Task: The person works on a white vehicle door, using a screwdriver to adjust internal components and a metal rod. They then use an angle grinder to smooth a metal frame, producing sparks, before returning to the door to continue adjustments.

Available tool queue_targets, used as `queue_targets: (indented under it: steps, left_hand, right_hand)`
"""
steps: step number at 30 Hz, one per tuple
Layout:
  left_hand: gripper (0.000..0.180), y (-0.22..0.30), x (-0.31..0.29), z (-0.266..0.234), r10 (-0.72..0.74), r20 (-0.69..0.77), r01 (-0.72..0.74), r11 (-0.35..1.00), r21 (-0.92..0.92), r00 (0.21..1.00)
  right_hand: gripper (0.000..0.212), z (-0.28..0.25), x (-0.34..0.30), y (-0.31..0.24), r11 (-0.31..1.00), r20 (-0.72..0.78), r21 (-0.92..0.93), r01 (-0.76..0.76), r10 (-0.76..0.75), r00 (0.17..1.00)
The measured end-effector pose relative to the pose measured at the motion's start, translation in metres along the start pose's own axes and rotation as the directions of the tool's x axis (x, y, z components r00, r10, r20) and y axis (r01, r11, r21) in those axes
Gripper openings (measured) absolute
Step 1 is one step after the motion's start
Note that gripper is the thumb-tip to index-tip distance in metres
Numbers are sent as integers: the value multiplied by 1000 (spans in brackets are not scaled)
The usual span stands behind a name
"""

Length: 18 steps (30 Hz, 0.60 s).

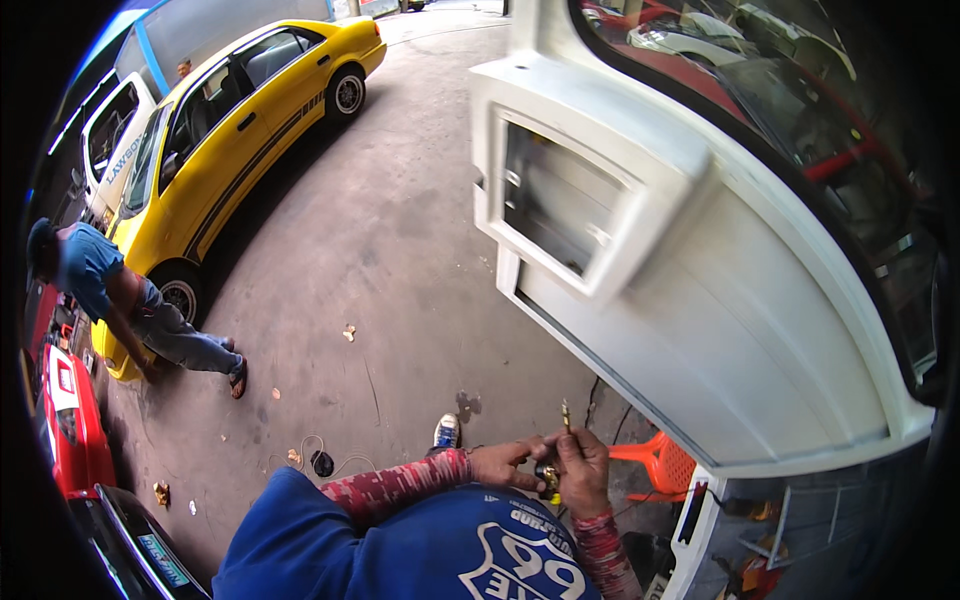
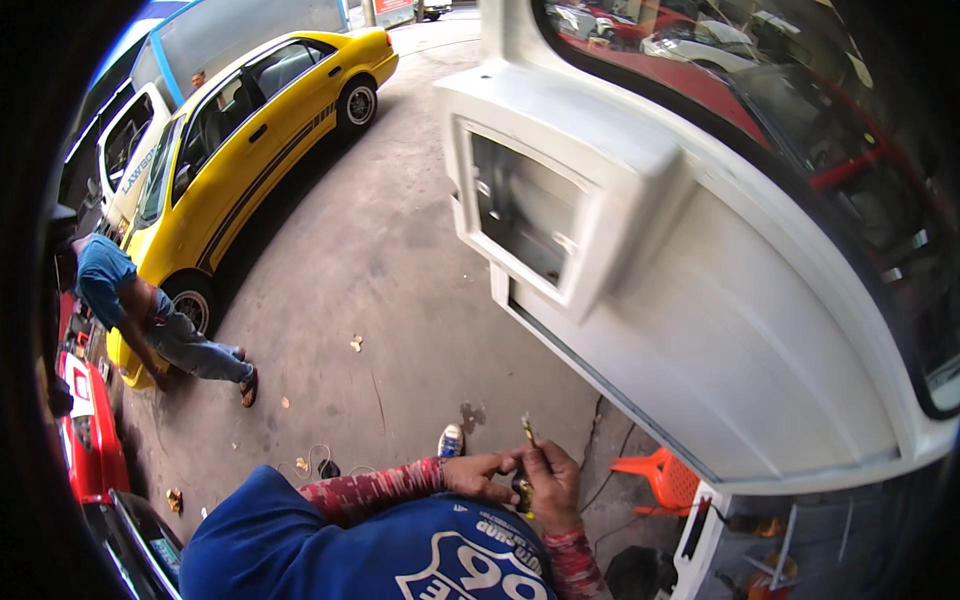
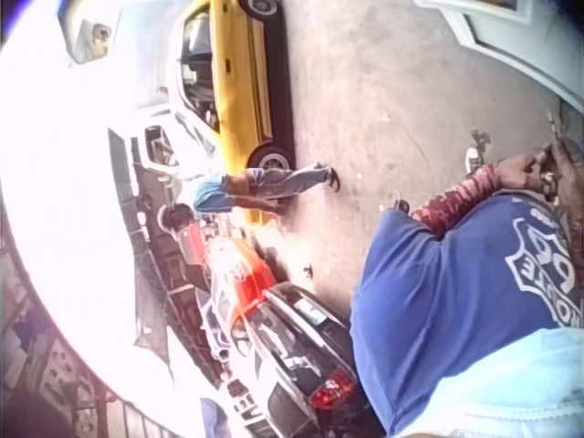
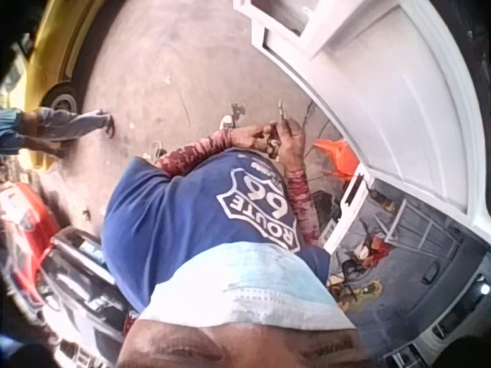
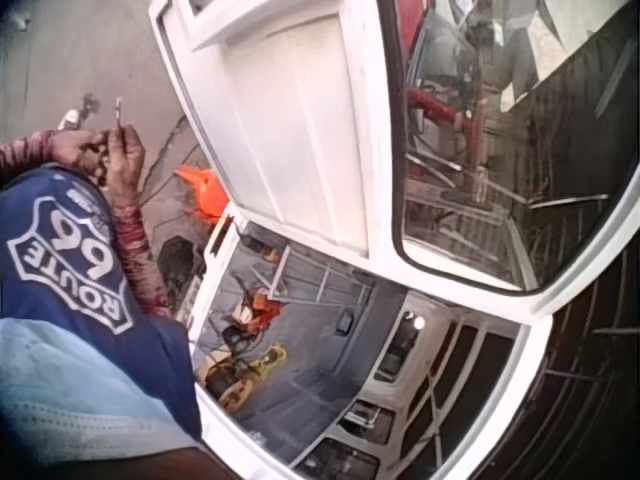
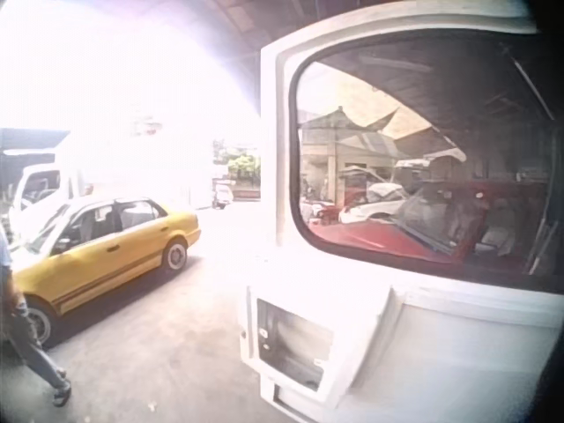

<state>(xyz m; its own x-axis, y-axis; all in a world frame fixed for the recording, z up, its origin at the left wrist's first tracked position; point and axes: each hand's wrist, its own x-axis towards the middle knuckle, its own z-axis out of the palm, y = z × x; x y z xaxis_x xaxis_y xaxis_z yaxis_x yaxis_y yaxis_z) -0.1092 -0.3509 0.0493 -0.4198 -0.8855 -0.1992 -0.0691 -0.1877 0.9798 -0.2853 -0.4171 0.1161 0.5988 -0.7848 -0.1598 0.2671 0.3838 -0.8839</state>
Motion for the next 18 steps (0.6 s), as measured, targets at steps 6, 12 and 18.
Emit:
queue_targets:
  steps: [6,12,18]
  left_hand:
    - [57,5,-59,-130,-117,-261,38,956,-290,958]
    - [34,-13,-106,-227,26,-605,-102,990,-93,796]
    - [26,-48,-141,-290,-153,-827,-230,919,-320,541]
  right_hand:
    - [14,133,122,14,990,158,-138,35,-13,987]
    - [22,194,186,-7,462,221,-730,505,-539,813]
    - [35,169,241,-18,-72,220,-957,280,-809,545]
